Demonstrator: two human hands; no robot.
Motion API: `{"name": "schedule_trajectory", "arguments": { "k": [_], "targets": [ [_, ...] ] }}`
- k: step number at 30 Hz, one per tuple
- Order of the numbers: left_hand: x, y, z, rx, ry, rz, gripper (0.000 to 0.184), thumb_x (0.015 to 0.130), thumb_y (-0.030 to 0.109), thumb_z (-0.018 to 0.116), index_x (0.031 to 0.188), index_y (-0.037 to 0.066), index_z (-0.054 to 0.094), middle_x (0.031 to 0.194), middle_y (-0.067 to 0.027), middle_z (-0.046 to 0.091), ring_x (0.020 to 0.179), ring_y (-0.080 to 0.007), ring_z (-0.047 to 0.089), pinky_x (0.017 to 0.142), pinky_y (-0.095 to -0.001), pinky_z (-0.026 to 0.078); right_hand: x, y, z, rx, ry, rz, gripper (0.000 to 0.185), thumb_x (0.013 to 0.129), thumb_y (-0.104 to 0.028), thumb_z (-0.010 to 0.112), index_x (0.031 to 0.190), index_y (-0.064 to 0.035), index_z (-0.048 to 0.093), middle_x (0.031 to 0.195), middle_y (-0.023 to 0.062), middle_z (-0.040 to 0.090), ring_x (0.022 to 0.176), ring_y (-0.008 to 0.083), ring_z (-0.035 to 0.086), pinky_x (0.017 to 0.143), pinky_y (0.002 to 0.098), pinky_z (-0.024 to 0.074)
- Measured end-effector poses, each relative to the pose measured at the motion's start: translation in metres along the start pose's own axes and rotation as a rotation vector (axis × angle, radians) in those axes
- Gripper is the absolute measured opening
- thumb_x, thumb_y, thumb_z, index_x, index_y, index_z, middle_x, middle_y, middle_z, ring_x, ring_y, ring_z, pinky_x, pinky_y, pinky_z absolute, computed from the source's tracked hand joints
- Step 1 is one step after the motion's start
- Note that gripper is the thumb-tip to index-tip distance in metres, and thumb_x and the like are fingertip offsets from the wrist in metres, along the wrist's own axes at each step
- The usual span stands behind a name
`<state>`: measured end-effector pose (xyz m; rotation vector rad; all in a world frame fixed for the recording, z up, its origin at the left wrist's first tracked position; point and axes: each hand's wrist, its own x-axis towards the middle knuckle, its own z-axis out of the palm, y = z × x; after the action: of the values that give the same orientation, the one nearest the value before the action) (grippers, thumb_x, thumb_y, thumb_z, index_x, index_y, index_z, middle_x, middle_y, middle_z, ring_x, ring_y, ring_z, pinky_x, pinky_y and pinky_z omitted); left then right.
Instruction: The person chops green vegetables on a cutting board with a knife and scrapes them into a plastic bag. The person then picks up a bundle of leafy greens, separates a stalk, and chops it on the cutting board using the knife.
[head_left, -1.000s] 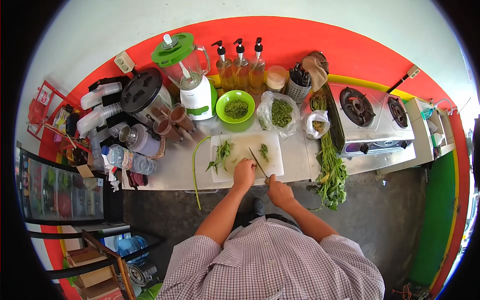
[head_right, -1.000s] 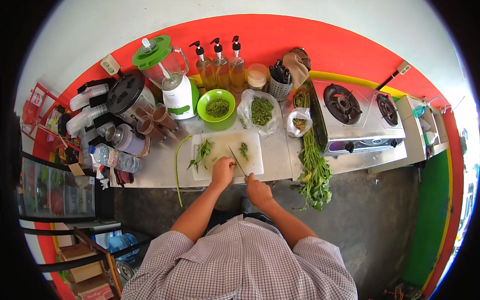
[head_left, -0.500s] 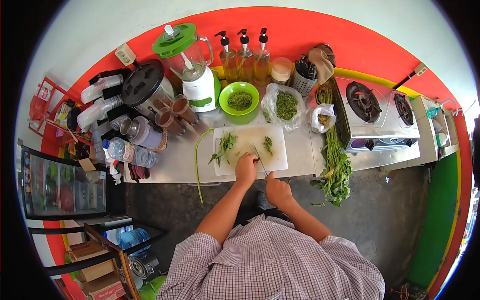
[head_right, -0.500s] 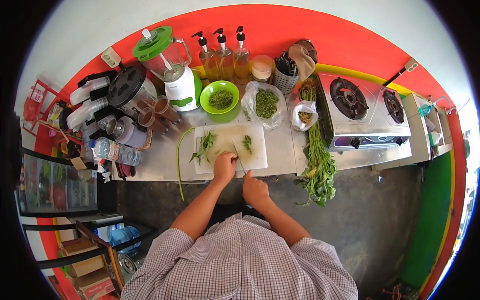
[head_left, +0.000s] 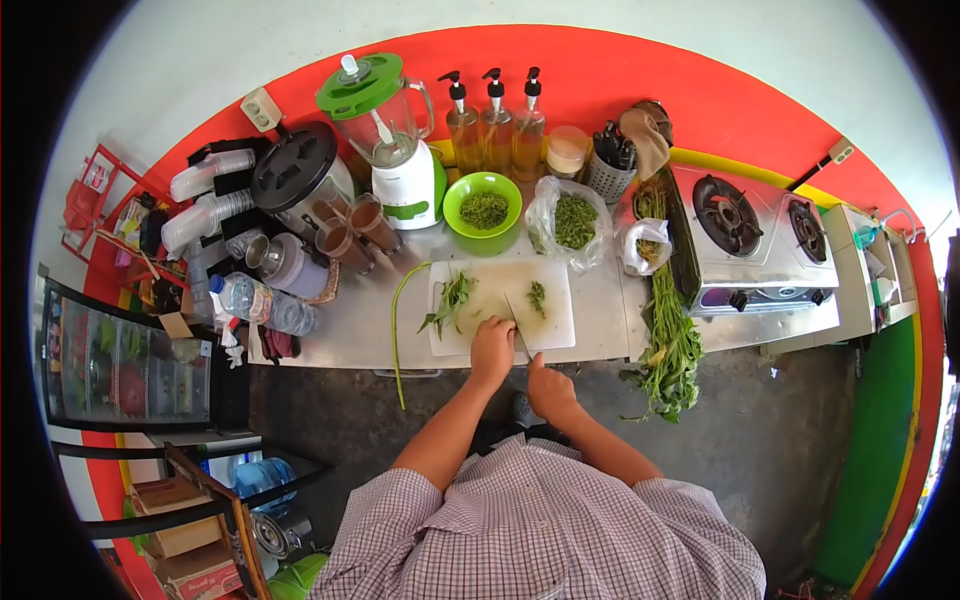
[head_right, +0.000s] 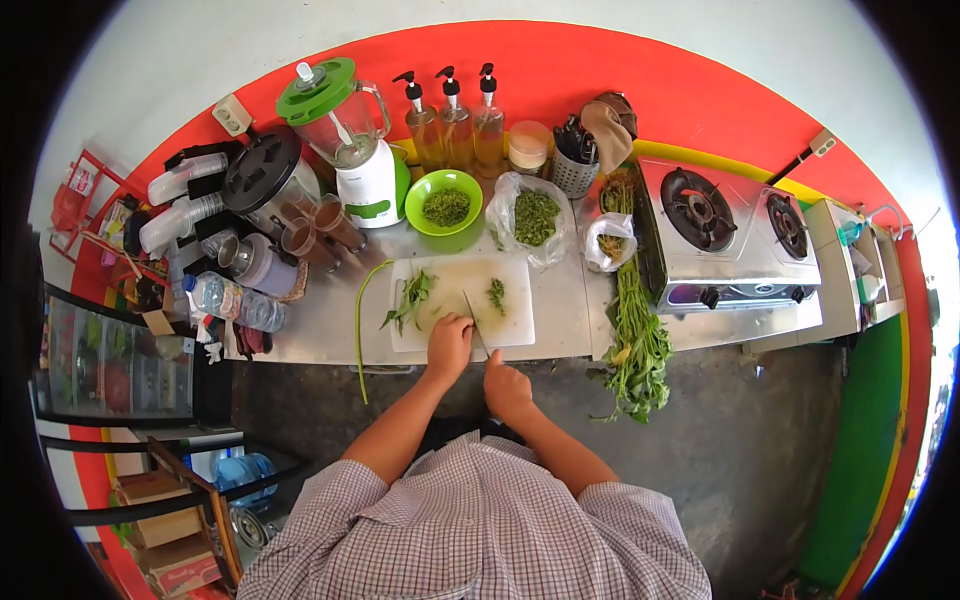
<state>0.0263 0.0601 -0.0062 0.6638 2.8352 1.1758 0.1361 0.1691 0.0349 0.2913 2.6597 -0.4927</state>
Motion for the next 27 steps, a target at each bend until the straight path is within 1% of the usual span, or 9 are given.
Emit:
{"name": "schedule_trajectory", "arguments": {
  "k": [3, 6, 8, 9, 11, 14, 18, 23, 27],
  "targets": [
    [-0.004, -0.005, 0.003, 0.052, 0.039, 0.067, 0.009, 0.088, 0.006, 0.067, 0.094, 0.003, 0.073, 0.095, -0.0128, 0.066, 0.096, -0.0352, 0.062, 0.082, -0.0448, 0.052, 0.0, 0.0, -0.012, 0.002, -0.02, 0.01, 0.061, 0.091, -0.014, 0.056, 0.14, 0.0156, 0.034, 0.093, 0.0263, 0.073, 0.085, 0.0406, 0.075, 0.075, 0.049, 0.0602],
    [-0.001, -0.007, -0.001, 0.014, 0.026, 0.092, 0.012, 0.085, 0.001, 0.069, 0.095, 0.001, 0.076, 0.097, -0.0156, 0.067, 0.093, -0.0345, 0.064, 0.085, -0.0424, 0.053, -0.003, -0.006, -0.008, -0.009, -0.024, 0.029, 0.059, 0.091, -0.014, 0.058, 0.138, 0.0142, 0.035, 0.094, 0.0242, 0.074, 0.086, 0.0386, 0.075, 0.075, 0.0473, 0.0607],
    [0.002, -0.006, -0.001, -0.084, 0.09, 0.055, 0.007, 0.081, -0.001, 0.07, 0.086, 0.002, 0.073, 0.094, -0.0144, 0.064, 0.095, -0.0347, 0.063, 0.084, -0.0435, 0.052, 0.0, -0.004, -0.001, -0.043, -0.032, 0.035, 0.057, 0.091, -0.014, 0.06, 0.136, 0.0127, 0.036, 0.094, 0.0222, 0.075, 0.087, 0.0367, 0.076, 0.074, 0.0457, 0.0614],
    [0.005, -0.005, -0.002, -0.087, 0.087, 0.055, 0.007, 0.081, -0.001, 0.07, 0.086, 0.002, 0.073, 0.094, -0.0144, 0.064, 0.095, -0.0347, 0.063, 0.084, -0.0435, 0.052, 0.002, -0.003, -0.001, -0.027, -0.029, 0.029, 0.055, 0.092, -0.014, 0.057, 0.135, 0.0131, 0.036, 0.093, 0.0245, 0.074, 0.087, 0.0388, 0.075, 0.075, 0.0474, 0.0607],
    [0.014, -0.006, -0.006, -0.149, 0.01, -0.089, 0.007, 0.076, -0.002, 0.072, 0.081, 0.003, 0.073, 0.095, -0.016, 0.063, 0.094, -0.035, 0.063, 0.084, -0.0432, 0.052, 0.002, 0.001, -0.001, -0.018, -0.033, 0.023, 0.054, 0.092, -0.014, 0.054, 0.135, 0.0136, 0.037, 0.093, 0.0268, 0.073, 0.087, 0.041, 0.075, 0.076, 0.0492, 0.0599],
    [0.022, -0.008, -0.014, -0.13, -0.069, -0.081, 0.008, 0.074, -0.002, 0.074, 0.079, 0.003, 0.072, 0.094, -0.0159, 0.063, 0.094, -0.0355, 0.063, 0.083, -0.0428, 0.052, -0.001, -0.006, -0.021, 0.012, -0.078, 0.014, 0.051, 0.092, -0.015, 0.054, 0.132, 0.0127, 0.039, 0.092, 0.0266, 0.073, 0.086, 0.0408, 0.075, 0.076, 0.0494, 0.0598],
    [0.017, -0.009, -0.011, -0.101, -0.132, -0.08, 0.008, 0.075, -0.002, 0.073, 0.081, 0.004, 0.073, 0.092, -0.0144, 0.063, 0.094, -0.0358, 0.063, 0.083, -0.0428, 0.052, 0.001, -0.007, -0.005, -0.003, -0.029, 0.022, 0.046, 0.091, -0.016, 0.056, 0.126, 0.0099, 0.041, 0.094, 0.0276, 0.073, 0.088, 0.0417, 0.074, 0.078, 0.0502, 0.0593],
    [-0.008, -0.014, -0.005, -0.07, 0.074, 0.125, 0.005, 0.084, 0.001, 0.07, 0.088, 0.002, 0.073, 0.094, -0.0113, 0.065, 0.095, -0.0357, 0.06, 0.084, -0.0436, 0.05, 0.001, -0.006, -0.023, 0.055, -0.083, 0.012, 0.05, 0.09, -0.015, 0.056, 0.13, 0.0111, 0.04, 0.096, 0.029, 0.072, 0.089, 0.0432, 0.074, 0.08, 0.0513, 0.0588],
    [-0.01, -0.014, -0.002, -0.118, 0.096, 0.108, 0.004, 0.087, 0.002, 0.069, 0.089, 0.001, 0.073, 0.093, -0.0118, 0.064, 0.096, -0.0354, 0.06, 0.085, -0.0433, 0.05, 0.002, -0.004, 0.0, 0.055, -0.064, 0.043, 0.05, 0.09, -0.017, 0.058, 0.128, 0.01, 0.04, 0.096, 0.0287, 0.072, 0.089, 0.0441, 0.073, 0.08, 0.0522, 0.0588]
  ]
}}
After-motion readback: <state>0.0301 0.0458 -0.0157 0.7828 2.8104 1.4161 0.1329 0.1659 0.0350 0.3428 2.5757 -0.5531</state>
